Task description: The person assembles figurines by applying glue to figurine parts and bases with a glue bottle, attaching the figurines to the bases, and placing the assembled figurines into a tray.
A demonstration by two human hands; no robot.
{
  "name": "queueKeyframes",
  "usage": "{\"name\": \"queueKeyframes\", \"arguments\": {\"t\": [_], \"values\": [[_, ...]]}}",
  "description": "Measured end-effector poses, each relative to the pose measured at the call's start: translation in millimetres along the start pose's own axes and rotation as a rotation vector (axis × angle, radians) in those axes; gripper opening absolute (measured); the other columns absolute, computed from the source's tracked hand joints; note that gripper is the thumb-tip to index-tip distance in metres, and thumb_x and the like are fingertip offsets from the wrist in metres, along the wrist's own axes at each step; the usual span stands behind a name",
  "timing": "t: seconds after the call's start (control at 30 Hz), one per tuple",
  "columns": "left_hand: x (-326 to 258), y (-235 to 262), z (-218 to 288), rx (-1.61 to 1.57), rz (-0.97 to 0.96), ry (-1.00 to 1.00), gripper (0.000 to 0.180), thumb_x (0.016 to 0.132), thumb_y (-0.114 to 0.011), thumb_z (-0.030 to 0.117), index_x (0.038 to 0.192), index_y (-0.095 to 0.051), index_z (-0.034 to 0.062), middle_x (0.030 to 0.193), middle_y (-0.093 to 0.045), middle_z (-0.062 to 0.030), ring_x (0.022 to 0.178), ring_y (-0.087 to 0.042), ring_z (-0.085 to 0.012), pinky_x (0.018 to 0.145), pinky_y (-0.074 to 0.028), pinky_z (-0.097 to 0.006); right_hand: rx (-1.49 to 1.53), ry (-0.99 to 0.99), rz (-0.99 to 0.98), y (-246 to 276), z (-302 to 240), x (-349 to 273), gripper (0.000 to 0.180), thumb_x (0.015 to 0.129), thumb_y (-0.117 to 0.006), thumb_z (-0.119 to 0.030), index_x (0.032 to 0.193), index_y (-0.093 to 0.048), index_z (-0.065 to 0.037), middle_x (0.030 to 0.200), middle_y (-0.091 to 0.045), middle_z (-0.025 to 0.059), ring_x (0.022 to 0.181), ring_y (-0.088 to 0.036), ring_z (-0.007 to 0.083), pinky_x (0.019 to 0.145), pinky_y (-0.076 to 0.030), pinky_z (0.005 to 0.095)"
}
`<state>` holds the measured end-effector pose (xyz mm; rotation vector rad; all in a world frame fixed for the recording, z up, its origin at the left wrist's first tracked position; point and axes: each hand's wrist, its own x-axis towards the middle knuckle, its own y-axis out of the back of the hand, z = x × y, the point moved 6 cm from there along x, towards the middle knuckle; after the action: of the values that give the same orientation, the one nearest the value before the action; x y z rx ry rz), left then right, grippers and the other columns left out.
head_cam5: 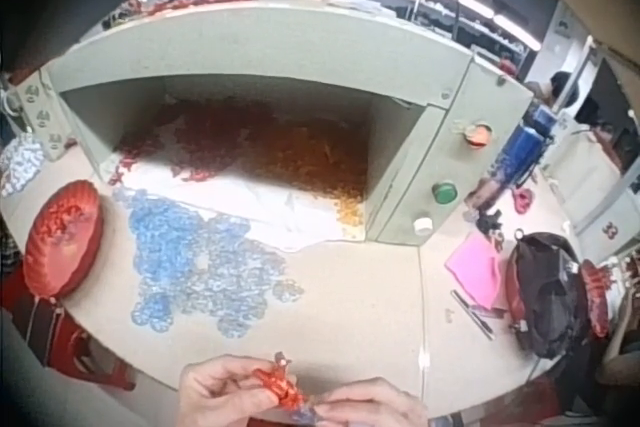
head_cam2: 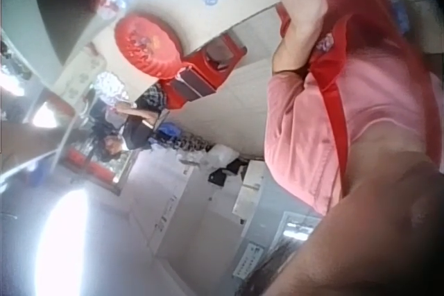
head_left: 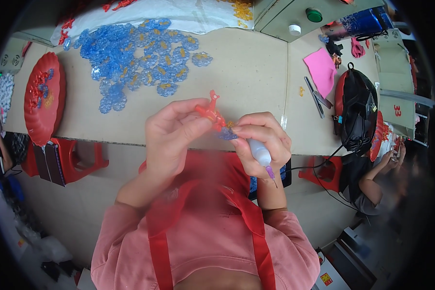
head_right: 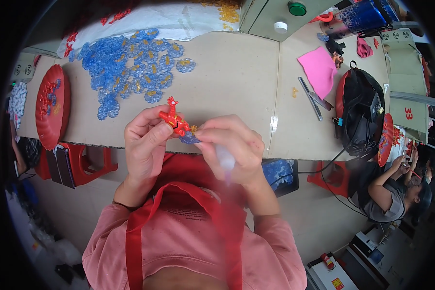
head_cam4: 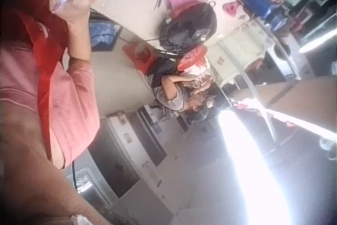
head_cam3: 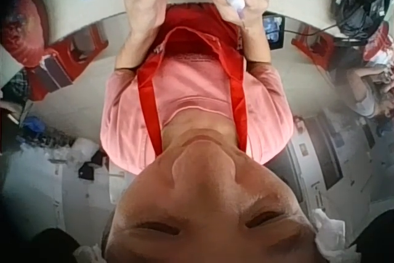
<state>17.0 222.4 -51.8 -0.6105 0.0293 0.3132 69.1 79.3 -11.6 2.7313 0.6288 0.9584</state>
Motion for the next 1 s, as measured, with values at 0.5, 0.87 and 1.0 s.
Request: {"name": "queueKeyframes", "arguments": {"t": [0.5, 0.87, 1.0], "values": [[4, -4, 8, 0.107, -0.053, 0.025, 0.017, 0.082, -0.056, 0.004, 0.097, -0.052, -0.0019, 0.094, -0.061, -0.0208, 0.078, -0.060, -0.0162, 0.066, -0.048, -0.025, -0.240, 0.111, 0.039, -2, -14, -1, 0.023, 0.059, -0.069, 0.008, 0.077, -0.063, -0.003, 0.073, -0.056, 0.0075, 0.056, -0.057, 0.0153, 0.045, -0.045, 0.0235], [4, 2, 9, 0.216, -0.012, 0.071, 0.016, 0.085, -0.053, 0.008, 0.099, -0.051, -0.0007, 0.090, -0.062, -0.0188, 0.072, -0.059, -0.0129, 0.062, -0.047, -0.022, -0.248, 0.143, 0.045, -1, -14, 0, 0.024, 0.057, -0.069, 0.009, 0.077, -0.063, -0.003, 0.073, -0.054, 0.0081, 0.054, -0.056, 0.0150, 0.045, -0.045, 0.0233], [4, 1, 9, 0.197, 0.005, 0.100, 0.017, 0.085, -0.053, 0.007, 0.099, -0.051, -0.0008, 0.089, -0.062, -0.0187, 0.069, -0.058, -0.0112, 0.060, -0.046, -0.021, -0.243, 0.148, 0.041, -1, -14, -1, 0.024, 0.057, -0.070, 0.009, 0.078, -0.064, -0.002, 0.073, -0.055, 0.0079, 0.054, -0.056, 0.0148, 0.045, -0.045, 0.0228]]}}
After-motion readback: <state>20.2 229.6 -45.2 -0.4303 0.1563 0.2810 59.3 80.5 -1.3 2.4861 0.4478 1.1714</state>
